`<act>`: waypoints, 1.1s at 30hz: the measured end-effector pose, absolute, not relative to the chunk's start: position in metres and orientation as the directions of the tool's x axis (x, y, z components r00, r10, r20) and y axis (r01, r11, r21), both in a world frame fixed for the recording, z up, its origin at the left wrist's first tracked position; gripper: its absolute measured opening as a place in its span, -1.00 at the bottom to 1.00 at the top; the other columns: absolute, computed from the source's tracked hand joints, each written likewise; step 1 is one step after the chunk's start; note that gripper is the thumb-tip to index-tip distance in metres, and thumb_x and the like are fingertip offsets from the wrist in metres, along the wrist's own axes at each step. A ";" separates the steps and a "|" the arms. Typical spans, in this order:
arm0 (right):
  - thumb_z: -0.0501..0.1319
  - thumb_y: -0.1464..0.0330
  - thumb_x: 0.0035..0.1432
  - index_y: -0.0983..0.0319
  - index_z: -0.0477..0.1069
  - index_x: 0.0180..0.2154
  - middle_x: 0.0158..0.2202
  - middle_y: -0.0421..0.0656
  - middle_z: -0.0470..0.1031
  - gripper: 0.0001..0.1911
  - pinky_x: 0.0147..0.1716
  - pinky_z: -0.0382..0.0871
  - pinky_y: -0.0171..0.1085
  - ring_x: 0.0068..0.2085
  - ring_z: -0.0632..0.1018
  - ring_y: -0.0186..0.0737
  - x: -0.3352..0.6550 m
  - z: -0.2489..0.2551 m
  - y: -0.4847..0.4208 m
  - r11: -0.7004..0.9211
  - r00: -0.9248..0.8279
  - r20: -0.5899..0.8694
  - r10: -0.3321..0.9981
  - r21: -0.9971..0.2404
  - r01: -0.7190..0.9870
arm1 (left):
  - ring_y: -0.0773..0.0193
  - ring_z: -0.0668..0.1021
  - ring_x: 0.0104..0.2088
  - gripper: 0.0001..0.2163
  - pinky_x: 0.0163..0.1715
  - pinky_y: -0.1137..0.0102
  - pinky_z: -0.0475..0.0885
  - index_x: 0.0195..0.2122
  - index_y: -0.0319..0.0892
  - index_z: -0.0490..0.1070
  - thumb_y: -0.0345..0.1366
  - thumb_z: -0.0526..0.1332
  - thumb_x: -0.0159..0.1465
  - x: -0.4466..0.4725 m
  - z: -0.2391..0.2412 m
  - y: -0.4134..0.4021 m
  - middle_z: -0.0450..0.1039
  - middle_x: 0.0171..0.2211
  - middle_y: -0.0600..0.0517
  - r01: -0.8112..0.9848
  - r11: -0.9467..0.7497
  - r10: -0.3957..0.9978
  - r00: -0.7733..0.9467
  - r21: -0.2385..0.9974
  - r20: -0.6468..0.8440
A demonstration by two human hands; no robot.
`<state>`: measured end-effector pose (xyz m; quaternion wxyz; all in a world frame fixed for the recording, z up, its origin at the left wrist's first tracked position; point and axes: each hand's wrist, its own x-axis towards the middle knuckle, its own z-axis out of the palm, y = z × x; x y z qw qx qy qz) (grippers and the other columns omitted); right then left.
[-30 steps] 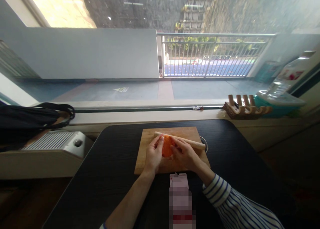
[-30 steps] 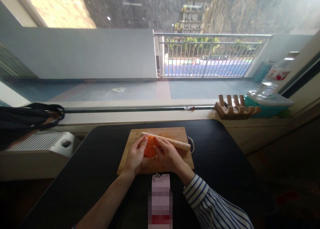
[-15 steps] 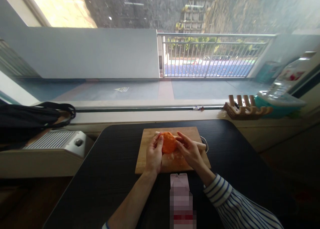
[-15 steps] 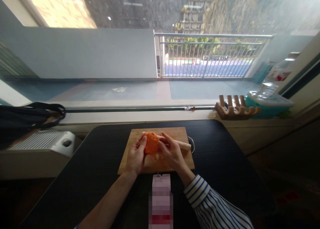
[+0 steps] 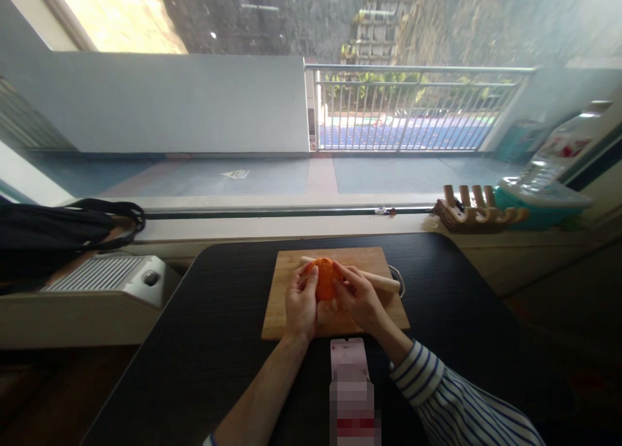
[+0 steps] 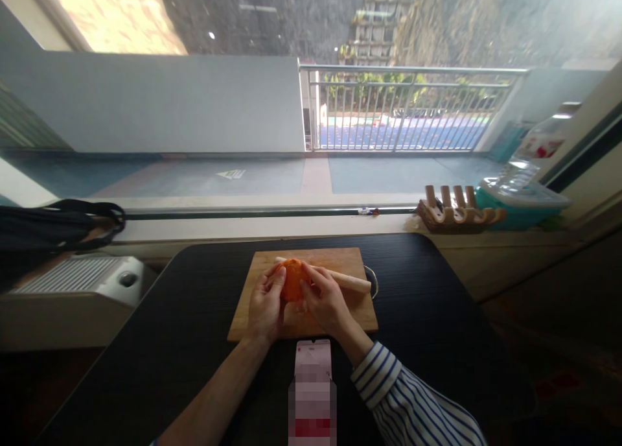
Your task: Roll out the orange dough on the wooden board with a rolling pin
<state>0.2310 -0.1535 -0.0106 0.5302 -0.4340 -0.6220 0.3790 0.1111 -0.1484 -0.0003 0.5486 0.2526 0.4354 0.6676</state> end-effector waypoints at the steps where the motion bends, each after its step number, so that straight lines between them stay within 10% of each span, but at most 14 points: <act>1: 0.16 0.30 0.20 0.11 0.40 0.07 -0.07 -0.10 0.46 -0.61 -0.22 0.47 -0.25 -0.19 0.51 -0.23 0.231 -0.012 -0.153 0.350 -0.072 0.343 0.937 -0.925 0.146 | 0.31 0.57 -0.31 -0.62 -0.28 0.43 0.46 -0.21 -0.20 0.44 -0.12 0.40 0.00 0.111 -0.001 -0.149 0.55 -0.29 0.01 -0.500 -0.016 0.952 -0.271 0.866 -0.139; 12: 0.19 0.26 0.15 0.20 0.25 0.17 -0.10 -0.06 0.53 -0.46 -0.15 0.50 -0.14 -0.14 0.56 -0.16 0.256 -0.004 -0.147 0.200 -0.156 0.171 0.973 -0.959 0.201 | 0.23 0.59 -0.34 -0.57 -0.43 0.41 0.52 -0.13 -0.22 0.41 -0.15 0.39 0.02 0.079 0.013 -0.150 0.55 -0.24 -0.07 -0.262 0.267 0.964 0.069 0.927 -0.258; 21: 0.18 0.24 0.21 0.28 0.36 0.04 -0.01 0.03 0.44 -0.60 0.08 0.30 -0.05 0.06 0.42 -0.02 0.259 0.019 -0.153 0.544 -0.468 0.279 0.839 -0.403 0.736 | 0.17 0.57 -0.15 -0.66 -0.16 0.30 0.49 -0.02 -0.18 0.37 -0.20 0.22 0.19 0.073 -0.012 -0.149 0.50 -0.07 -0.11 0.258 -0.002 0.999 -0.035 0.966 0.011; 27: 0.10 0.27 0.26 0.18 0.37 0.02 -0.01 -0.06 0.44 -0.68 0.00 0.29 -0.10 -0.01 0.43 -0.07 0.278 0.024 -0.142 0.396 -0.329 0.288 0.899 -0.218 0.892 | 0.10 0.50 -0.03 -0.59 0.03 0.24 0.36 0.07 -0.19 0.36 -0.11 0.11 0.27 0.066 0.007 -0.151 0.44 -0.02 -0.13 0.711 -0.117 0.993 0.081 0.693 0.086; 33: 0.07 0.28 0.27 0.21 0.31 0.08 0.04 -0.01 0.41 -0.63 -0.05 0.26 -0.11 0.05 0.38 -0.04 0.302 0.016 -0.129 0.270 -0.250 0.154 0.956 -0.128 0.954 | 0.05 0.44 0.03 -0.34 0.07 0.25 0.31 0.17 -0.12 0.27 0.01 0.29 0.07 0.060 0.010 -0.153 0.30 0.04 -0.11 0.758 -0.201 0.968 0.252 0.620 0.006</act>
